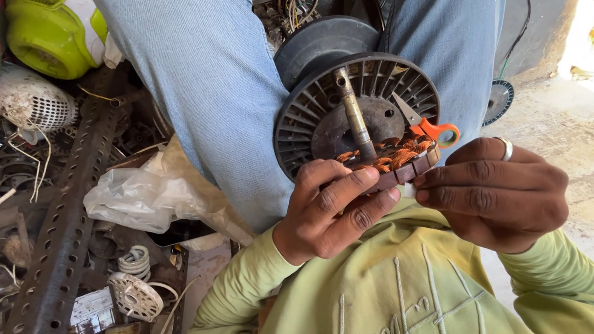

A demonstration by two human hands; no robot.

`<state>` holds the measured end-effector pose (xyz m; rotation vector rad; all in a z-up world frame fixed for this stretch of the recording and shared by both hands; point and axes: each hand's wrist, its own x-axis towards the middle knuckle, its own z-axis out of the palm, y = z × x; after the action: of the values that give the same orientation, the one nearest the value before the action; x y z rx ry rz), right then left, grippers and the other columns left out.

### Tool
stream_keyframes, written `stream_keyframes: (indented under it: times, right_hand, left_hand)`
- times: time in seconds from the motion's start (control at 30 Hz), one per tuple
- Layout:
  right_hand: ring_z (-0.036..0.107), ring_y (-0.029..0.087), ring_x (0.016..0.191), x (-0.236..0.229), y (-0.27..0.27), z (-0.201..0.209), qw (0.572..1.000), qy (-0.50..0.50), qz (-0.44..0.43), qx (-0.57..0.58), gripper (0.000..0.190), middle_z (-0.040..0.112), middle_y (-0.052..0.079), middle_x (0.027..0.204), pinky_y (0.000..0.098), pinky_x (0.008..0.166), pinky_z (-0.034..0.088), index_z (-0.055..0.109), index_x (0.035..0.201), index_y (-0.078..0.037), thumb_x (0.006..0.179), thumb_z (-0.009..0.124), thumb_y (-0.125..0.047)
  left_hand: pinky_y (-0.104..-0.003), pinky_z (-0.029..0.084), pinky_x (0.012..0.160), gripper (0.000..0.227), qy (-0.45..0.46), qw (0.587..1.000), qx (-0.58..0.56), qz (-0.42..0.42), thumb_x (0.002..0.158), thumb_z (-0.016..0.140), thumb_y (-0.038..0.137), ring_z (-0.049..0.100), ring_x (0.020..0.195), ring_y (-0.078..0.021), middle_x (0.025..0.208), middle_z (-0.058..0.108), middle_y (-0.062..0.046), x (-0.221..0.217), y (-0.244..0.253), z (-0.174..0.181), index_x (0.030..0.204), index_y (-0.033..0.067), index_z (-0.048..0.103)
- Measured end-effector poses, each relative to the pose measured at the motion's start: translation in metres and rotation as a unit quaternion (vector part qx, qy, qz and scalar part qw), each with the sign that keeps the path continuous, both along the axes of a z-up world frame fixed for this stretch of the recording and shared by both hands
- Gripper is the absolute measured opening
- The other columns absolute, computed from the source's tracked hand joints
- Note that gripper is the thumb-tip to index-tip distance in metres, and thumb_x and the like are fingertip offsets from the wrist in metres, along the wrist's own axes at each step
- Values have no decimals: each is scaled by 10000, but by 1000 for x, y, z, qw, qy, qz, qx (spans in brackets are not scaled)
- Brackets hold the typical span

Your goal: The person sits on the floor and works on a motor stator, using a soldering iron to heat and adjust copper windings. They repeatedly cut and trim wires with orange-handled scissors and manipulate the windings by hand.

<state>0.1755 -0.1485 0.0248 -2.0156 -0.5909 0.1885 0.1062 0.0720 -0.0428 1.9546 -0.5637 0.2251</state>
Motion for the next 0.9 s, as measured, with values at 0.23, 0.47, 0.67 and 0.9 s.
stream_keyframes:
  times: [0.23, 0.47, 0.67, 0.9]
  right_hand:
    - [722, 246, 724, -10, 13, 11, 999, -4, -42, -32, 182, 724, 142, 804, 332, 667, 589, 743, 857, 9, 696, 766, 90]
    - [740, 270, 751, -15, 28, 16, 993, -24, -72, -91, 189, 722, 176, 810, 352, 701, 610, 730, 851, 49, 688, 734, 145]
    - [728, 264, 722, -19, 40, 19, 987, -57, -101, -113, 152, 708, 167, 788, 329, 669, 597, 728, 846, 54, 731, 755, 150]
    - [725, 276, 723, -22, 37, 19, 983, -72, -77, -151, 150, 708, 163, 798, 334, 656, 590, 735, 844, 42, 746, 789, 142]
  left_hand:
    - [-349, 569, 939, 384, -11, 1000, 8, -4, 896, 863, 40, 554, 1094, -258, 1360, 536, -69, -2, 1, -5, 1258, 112, 755]
    - [-374, 603, 956, 352, -13, 1000, -17, -3, 914, 850, 10, 592, 1131, -282, 1398, 558, -105, -5, 4, -8, 1244, 54, 736]
    - [-394, 613, 950, 360, -31, 999, -18, 0, 933, 838, -18, 595, 1147, -300, 1422, 545, -133, -5, 6, -11, 1264, 34, 708]
    - [-371, 591, 921, 321, -29, 999, -20, 16, 980, 861, 14, 560, 1146, -279, 1429, 528, -114, -8, 1, -13, 1261, 49, 709]
